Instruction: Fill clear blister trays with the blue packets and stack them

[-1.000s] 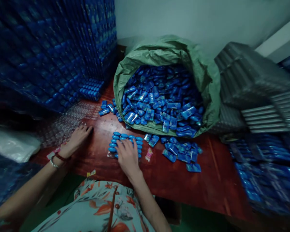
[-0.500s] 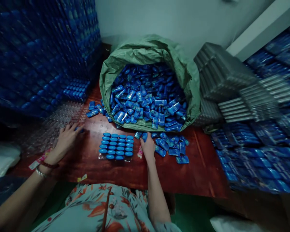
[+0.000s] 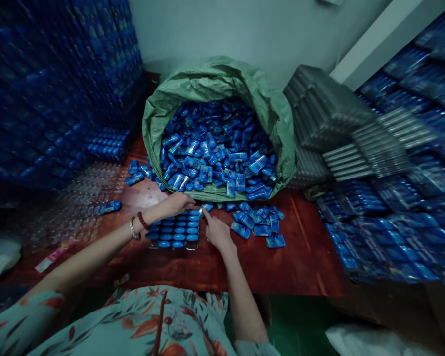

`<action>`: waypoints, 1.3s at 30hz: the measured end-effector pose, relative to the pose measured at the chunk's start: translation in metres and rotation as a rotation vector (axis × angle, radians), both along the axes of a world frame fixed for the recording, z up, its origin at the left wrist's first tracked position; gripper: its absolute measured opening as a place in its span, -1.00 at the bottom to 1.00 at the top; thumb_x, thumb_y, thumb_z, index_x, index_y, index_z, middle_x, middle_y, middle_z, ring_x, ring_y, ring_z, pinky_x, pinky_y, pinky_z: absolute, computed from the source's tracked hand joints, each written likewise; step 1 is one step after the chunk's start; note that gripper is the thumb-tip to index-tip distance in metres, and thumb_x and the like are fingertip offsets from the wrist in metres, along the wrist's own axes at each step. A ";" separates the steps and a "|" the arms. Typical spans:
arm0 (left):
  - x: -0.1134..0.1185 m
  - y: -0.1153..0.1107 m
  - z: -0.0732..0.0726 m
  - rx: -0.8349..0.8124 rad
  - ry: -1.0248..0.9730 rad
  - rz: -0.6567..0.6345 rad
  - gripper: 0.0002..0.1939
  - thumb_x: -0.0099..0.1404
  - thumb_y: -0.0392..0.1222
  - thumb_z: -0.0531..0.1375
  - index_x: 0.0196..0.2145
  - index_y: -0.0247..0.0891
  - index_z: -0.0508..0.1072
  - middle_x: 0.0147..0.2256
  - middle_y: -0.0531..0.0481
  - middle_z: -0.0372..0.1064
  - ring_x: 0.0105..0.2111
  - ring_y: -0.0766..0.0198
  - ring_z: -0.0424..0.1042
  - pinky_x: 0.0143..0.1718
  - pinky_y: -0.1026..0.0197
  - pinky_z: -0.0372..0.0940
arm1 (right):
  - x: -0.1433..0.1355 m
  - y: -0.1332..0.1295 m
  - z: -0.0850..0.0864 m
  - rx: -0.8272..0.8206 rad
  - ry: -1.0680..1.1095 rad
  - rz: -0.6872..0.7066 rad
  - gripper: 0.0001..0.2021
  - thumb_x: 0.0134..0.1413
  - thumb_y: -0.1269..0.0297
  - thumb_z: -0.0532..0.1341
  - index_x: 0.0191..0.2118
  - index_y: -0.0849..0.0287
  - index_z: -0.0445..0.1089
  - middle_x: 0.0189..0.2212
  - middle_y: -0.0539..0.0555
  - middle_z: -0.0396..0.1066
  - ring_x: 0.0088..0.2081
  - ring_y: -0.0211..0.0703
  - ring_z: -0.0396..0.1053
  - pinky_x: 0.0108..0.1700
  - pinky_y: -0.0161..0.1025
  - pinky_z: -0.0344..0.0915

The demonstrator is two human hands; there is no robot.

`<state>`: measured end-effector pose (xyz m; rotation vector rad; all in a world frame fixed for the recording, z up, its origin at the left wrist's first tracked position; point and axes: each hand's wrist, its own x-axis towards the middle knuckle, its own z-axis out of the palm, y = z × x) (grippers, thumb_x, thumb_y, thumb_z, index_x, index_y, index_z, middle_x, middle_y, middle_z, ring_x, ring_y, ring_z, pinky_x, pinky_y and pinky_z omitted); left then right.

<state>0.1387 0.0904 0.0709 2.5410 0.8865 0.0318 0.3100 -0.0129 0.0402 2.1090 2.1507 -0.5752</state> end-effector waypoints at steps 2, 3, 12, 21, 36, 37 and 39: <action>0.019 0.009 -0.004 -0.046 0.030 -0.070 -0.82 0.28 -0.33 0.10 -0.38 -0.32 0.50 -0.43 -0.07 0.48 -0.43 0.27 0.42 -0.39 0.30 0.21 | 0.007 -0.021 -0.008 0.077 0.182 -0.169 -0.52 0.25 0.29 -0.09 0.28 0.15 0.00 -0.15 0.15 0.45 -0.13 -0.10 0.43 -0.18 -0.26 0.27; 0.030 0.013 -0.007 -0.050 0.037 -0.087 -0.87 0.25 -0.32 0.14 -0.35 -0.32 0.51 -0.41 -0.08 0.49 -0.42 0.26 0.43 -0.39 0.31 0.22 | 0.009 -0.032 -0.014 0.131 0.257 -0.288 -0.54 0.28 0.22 -0.12 0.24 0.19 0.05 -0.15 0.16 0.45 -0.15 -0.10 0.43 -0.19 -0.25 0.28; 0.104 0.012 -0.018 -0.078 0.186 -0.173 -0.72 -0.05 -0.53 0.32 -0.31 -0.50 0.46 -0.37 -0.25 0.48 -0.33 0.12 0.47 -0.29 0.23 0.29 | 0.018 -0.088 -0.017 0.323 0.209 -0.520 -0.65 0.19 0.05 -0.01 -0.11 0.14 0.37 -0.36 0.11 0.37 -0.37 -0.11 0.33 -0.35 -0.26 0.23; 0.024 -0.022 0.028 0.066 -0.463 -0.026 -0.69 0.27 -0.37 0.14 -0.02 -0.32 0.32 -0.08 -0.15 0.38 -0.12 0.22 0.40 -0.16 0.23 0.29 | -0.004 -0.095 -0.003 0.368 0.785 -0.234 -0.79 0.14 0.21 0.12 -0.16 0.14 0.39 -0.24 0.08 0.44 -0.25 -0.17 0.40 -0.16 -0.24 0.35; -0.137 -0.155 -0.040 0.109 -0.746 0.663 -0.88 0.28 -0.25 0.14 -0.22 -0.27 0.42 -0.31 -0.03 0.45 -0.31 0.28 0.45 -0.26 0.26 0.36 | -0.035 -0.065 0.027 0.139 -0.030 0.502 -0.64 0.10 0.63 -0.01 -0.12 0.13 0.36 -0.26 0.10 0.36 -0.22 -0.13 0.34 -0.07 -0.17 0.21; -0.135 -0.156 -0.045 0.110 -0.740 0.621 -0.86 0.30 -0.27 0.10 -0.20 -0.27 0.42 -0.30 -0.06 0.45 -0.29 0.27 0.45 -0.24 0.24 0.37 | -0.039 -0.064 0.029 0.131 -0.058 0.517 -0.67 0.12 0.61 0.00 -0.12 0.14 0.36 -0.26 0.11 0.37 -0.23 -0.12 0.34 -0.10 -0.17 0.21; -0.131 -0.154 -0.054 0.113 -0.713 0.532 -0.81 0.33 -0.29 0.03 -0.17 -0.27 0.41 -0.26 -0.10 0.44 -0.24 0.26 0.45 -0.20 0.22 0.37 | -0.044 -0.064 0.031 0.116 -0.102 0.540 -0.72 0.14 0.58 0.02 -0.14 0.16 0.37 -0.28 0.13 0.39 -0.25 -0.11 0.35 -0.16 -0.19 0.21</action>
